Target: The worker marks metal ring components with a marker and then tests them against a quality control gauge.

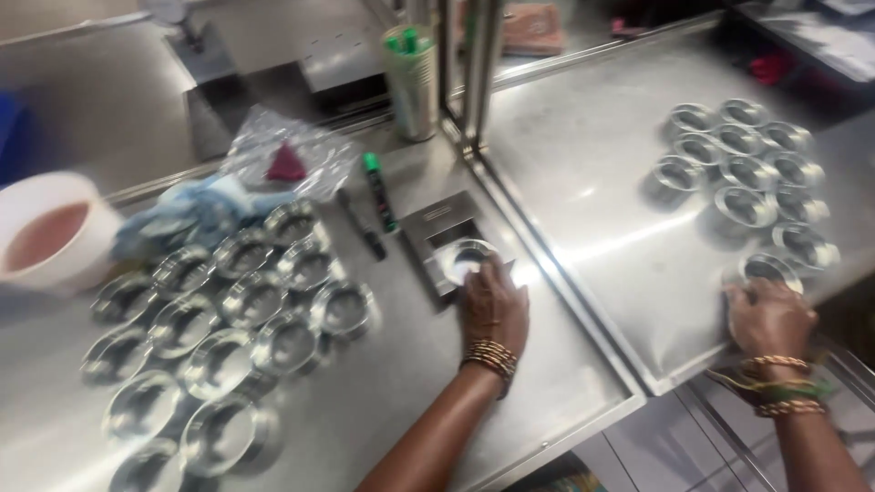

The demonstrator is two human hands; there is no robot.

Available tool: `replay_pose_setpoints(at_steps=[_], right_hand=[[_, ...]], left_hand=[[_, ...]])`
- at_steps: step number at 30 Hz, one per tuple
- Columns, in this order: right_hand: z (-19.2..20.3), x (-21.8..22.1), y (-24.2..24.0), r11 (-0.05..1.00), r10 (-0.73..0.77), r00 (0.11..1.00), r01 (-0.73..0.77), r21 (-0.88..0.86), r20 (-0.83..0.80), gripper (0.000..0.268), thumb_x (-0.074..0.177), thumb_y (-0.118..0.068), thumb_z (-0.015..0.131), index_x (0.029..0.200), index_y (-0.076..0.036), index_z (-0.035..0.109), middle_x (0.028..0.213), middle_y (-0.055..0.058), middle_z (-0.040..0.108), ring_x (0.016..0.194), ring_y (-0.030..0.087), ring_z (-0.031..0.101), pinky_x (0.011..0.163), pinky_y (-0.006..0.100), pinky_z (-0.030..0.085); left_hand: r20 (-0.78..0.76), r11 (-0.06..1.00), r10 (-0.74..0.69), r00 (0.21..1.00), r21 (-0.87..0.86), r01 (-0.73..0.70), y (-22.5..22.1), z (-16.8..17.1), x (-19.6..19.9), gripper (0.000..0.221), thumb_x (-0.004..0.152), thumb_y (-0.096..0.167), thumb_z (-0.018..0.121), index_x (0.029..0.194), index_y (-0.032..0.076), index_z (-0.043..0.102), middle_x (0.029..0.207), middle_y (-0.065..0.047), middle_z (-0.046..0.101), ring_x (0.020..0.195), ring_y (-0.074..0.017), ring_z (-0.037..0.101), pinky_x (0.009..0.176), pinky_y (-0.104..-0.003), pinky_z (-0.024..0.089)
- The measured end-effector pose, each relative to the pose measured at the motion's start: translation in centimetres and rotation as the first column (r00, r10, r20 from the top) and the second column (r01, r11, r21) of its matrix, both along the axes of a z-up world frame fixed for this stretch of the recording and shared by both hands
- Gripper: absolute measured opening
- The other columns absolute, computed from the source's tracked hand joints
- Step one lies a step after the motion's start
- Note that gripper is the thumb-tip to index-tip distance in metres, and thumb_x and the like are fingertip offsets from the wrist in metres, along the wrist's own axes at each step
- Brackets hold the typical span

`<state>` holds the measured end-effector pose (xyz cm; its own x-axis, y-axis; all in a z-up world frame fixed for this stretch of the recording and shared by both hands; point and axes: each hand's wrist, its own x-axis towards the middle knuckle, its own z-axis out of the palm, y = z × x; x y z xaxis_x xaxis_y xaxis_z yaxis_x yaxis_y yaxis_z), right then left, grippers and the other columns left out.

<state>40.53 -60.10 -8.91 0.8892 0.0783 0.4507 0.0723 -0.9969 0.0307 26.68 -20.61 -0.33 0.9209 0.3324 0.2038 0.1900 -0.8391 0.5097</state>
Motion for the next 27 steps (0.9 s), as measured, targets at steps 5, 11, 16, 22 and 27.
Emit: replay_pose_setpoints(at_steps=[5, 11, 16, 22, 27], right_hand=[[10.3, -7.9, 14.5, 0.843, 0.154, 0.864, 0.138, 0.520, -0.479, 0.029, 0.101, -0.033, 0.066, 0.121, -0.012, 0.073, 0.116, 0.014, 0.076, 0.082, 0.034, 0.073, 0.070, 0.047, 0.060], [9.0, -11.1, 26.3, 0.580, 0.807, 0.519, -0.608, 0.542, -0.282, 0.014, 0.086, -0.014, 0.071, 0.100, -0.012, 0.074, 0.097, 0.004, 0.075, 0.088, 0.019, 0.071, 0.079, 0.033, 0.061], [9.6, -11.8, 32.1, 0.593, 0.804, 0.483, -0.697, 0.403, -0.347, 0.015, 0.090, -0.017, 0.061, 0.100, -0.013, 0.072, 0.097, 0.007, 0.071, 0.086, 0.020, 0.066, 0.075, 0.035, 0.057], [6.8, -8.5, 34.6, 0.658, 0.752, 0.568, -0.676, 0.332, -0.333, 0.018, 0.098, -0.018, 0.053, 0.100, -0.006, 0.065, 0.098, 0.012, 0.061, 0.083, 0.024, 0.060, 0.074, 0.037, 0.054], [4.8, -6.8, 35.7, 0.598, 0.801, 0.543, -0.746, 0.293, -0.252, 0.008, 0.096, -0.007, 0.052, 0.097, -0.002, 0.058, 0.098, 0.015, 0.056, 0.087, 0.029, 0.055, 0.085, 0.039, 0.050]], left_hand=[[-0.142, 0.943, -0.313, 0.939, 0.073, 0.325, 0.8, -2.1, -7.3, 0.023, 0.106, -0.004, 0.045, 0.120, -0.005, 0.063, 0.101, -0.018, 0.063, 0.097, -0.0273, 0.061, 0.097, -0.044, 0.049], [-0.015, 0.957, -0.264, 0.964, 0.119, 0.264, 7.6, -3.6, -19.1, 0.021, 0.094, 0.000, 0.057, 0.112, -0.005, 0.066, 0.111, -0.019, 0.065, 0.114, -0.0309, 0.060, 0.120, -0.054, 0.032], [-0.060, 0.967, -0.057, 0.997, 0.247, 0.070, 14.0, -0.3, -23.8, 0.028, 0.090, 0.012, 0.058, 0.115, 0.005, 0.068, 0.132, -0.022, 0.055, 0.132, -0.0363, 0.043, 0.119, -0.062, 0.018], [-0.317, 0.977, 0.140, 0.938, 0.199, -0.078, 16.5, 1.9, -23.7, 0.033, 0.092, 0.032, 0.054, 0.115, 0.013, 0.068, 0.158, -0.018, 0.033, 0.151, -0.0407, 0.014, 0.116, -0.067, 0.004], [-0.149, 0.946, 0.253, 0.956, 0.247, -0.212, 14.3, 0.1, -20.3, 0.041, 0.084, 0.032, 0.063, 0.119, 0.012, 0.064, 0.148, -0.020, 0.040, 0.147, -0.0390, 0.023, 0.113, -0.068, 0.011]])
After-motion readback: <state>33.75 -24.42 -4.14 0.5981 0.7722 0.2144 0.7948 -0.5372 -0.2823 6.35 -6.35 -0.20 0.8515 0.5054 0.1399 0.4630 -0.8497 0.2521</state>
